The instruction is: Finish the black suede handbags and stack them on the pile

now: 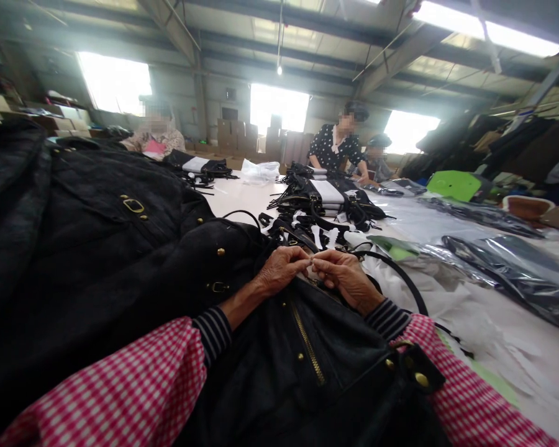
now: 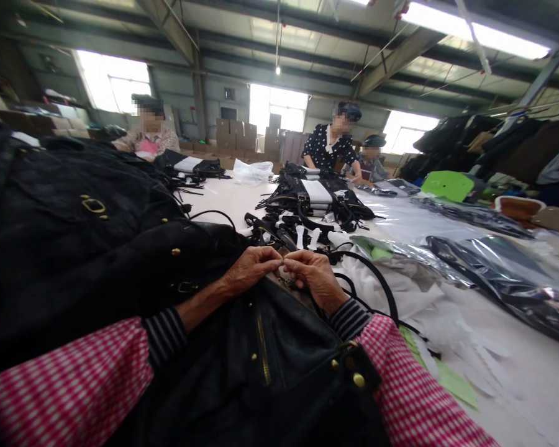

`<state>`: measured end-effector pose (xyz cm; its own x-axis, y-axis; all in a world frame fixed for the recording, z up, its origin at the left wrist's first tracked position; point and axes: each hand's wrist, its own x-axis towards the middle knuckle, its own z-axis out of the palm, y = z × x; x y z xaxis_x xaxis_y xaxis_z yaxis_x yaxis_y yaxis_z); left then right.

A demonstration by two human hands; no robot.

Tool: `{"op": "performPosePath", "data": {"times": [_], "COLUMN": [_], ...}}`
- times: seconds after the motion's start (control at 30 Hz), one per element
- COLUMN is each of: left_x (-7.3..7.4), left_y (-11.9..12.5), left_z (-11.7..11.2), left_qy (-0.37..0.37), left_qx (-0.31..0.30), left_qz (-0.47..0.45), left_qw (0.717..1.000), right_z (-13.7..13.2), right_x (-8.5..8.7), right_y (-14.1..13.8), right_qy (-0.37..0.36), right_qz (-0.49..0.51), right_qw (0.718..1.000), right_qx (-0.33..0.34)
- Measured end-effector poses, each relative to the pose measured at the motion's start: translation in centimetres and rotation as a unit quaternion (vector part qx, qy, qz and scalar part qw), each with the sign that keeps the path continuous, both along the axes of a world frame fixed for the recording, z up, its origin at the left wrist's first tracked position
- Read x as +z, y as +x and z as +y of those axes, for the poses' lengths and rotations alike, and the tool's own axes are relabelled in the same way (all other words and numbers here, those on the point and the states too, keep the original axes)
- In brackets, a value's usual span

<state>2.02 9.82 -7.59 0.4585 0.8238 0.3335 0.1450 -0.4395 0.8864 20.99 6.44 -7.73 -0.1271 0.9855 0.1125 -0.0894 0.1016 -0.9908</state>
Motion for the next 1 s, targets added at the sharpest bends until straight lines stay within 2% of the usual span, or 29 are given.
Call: {"op": "performPosePath", "data": {"times": [0.43, 0.53, 0.83, 0.9, 1.0], "left_x": [0.1, -0.1, -0.4, -0.2, 0.8], "left_y": [-0.1, -0.2, -0.2, -0.1, -0.2], "left_z": [-0.2, 0.0, 0.3, 0.2, -0.3], "left_qy": [0.017, 0.002, -0.039, -0.034, 0.024], "left_qx": [-0.01, -0.011, -0.024, -0.018, 0.014], "left_qz": [0.007, 0.012, -0.007, 0.003, 0.063], "left_qw": [1.0, 1.0, 0.999, 0.999, 0.998], "right_z": [0.0, -0.1, 0.0, 0.0, -0.3], "right_x": [-0.2, -0.2, -0.9, -0.5, 1.4], "right_y": [-0.9, -1.2, -2.1, -2.1, -1.3], "right_qy": [0.0, -0.001, 0.007, 0.021, 0.051], "right_qz": [0.057, 0.062, 0.054, 0.026, -0.048], "right_qw": [0.998, 0.998, 0.997, 0.998, 0.996], "right_qx": [-0.003, 0.0, -0.052, -0.054, -0.055]}}
